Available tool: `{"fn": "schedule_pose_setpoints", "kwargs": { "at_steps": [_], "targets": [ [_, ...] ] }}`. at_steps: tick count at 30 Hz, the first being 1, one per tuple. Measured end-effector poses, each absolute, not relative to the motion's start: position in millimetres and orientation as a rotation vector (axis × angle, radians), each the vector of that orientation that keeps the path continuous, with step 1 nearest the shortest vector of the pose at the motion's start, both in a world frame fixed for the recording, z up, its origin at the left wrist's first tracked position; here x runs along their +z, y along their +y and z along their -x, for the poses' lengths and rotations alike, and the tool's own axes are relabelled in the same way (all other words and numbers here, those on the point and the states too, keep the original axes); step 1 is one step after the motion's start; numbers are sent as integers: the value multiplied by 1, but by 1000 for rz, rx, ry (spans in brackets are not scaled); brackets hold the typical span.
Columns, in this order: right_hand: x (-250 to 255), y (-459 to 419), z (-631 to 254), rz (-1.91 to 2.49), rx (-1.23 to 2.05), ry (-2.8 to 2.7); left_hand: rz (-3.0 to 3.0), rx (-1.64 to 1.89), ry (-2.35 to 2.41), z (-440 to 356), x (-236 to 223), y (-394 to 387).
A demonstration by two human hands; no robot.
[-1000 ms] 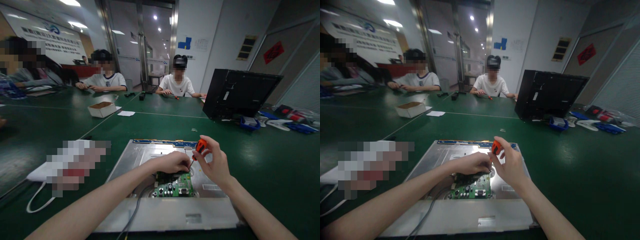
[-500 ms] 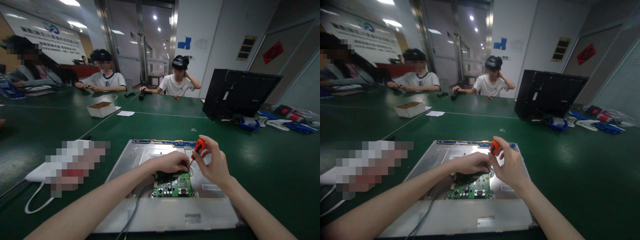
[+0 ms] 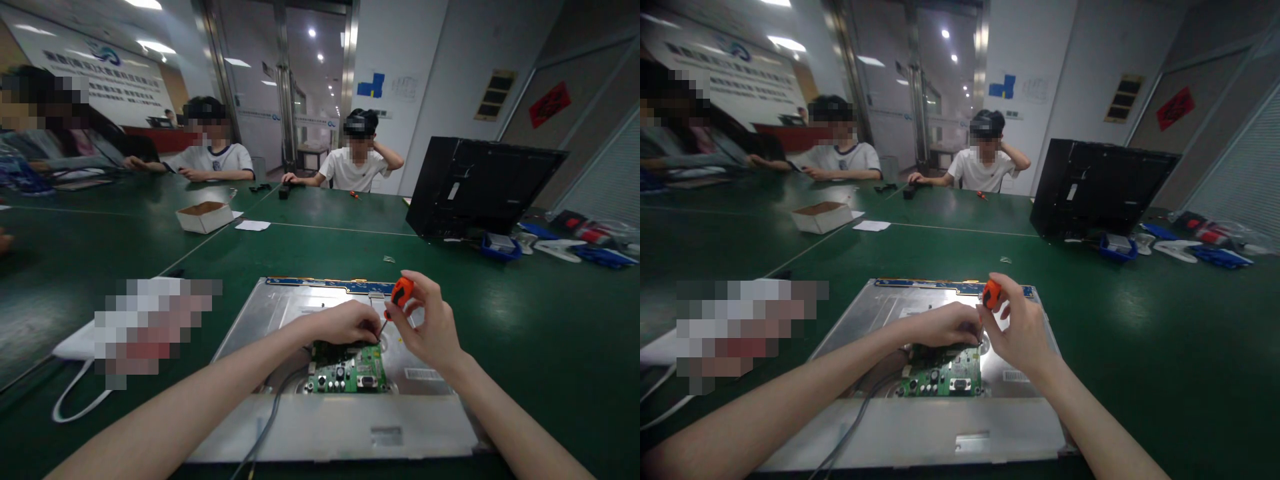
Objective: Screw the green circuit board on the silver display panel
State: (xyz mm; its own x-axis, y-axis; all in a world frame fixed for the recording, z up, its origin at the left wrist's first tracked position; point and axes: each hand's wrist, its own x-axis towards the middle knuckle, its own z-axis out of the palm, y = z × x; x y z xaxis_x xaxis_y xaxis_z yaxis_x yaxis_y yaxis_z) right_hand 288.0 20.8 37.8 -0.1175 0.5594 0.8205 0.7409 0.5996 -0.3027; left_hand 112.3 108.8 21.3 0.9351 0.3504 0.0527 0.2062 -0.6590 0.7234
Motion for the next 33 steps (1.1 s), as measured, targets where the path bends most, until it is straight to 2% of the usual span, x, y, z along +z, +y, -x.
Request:
{"fn": "schedule_pose_setpoints", "kwargs": {
  "at_steps": [33],
  "targets": [
    [38,22,-290,1059,-183,-1831,-2310,260,416,-111,18,107]
  ]
}}
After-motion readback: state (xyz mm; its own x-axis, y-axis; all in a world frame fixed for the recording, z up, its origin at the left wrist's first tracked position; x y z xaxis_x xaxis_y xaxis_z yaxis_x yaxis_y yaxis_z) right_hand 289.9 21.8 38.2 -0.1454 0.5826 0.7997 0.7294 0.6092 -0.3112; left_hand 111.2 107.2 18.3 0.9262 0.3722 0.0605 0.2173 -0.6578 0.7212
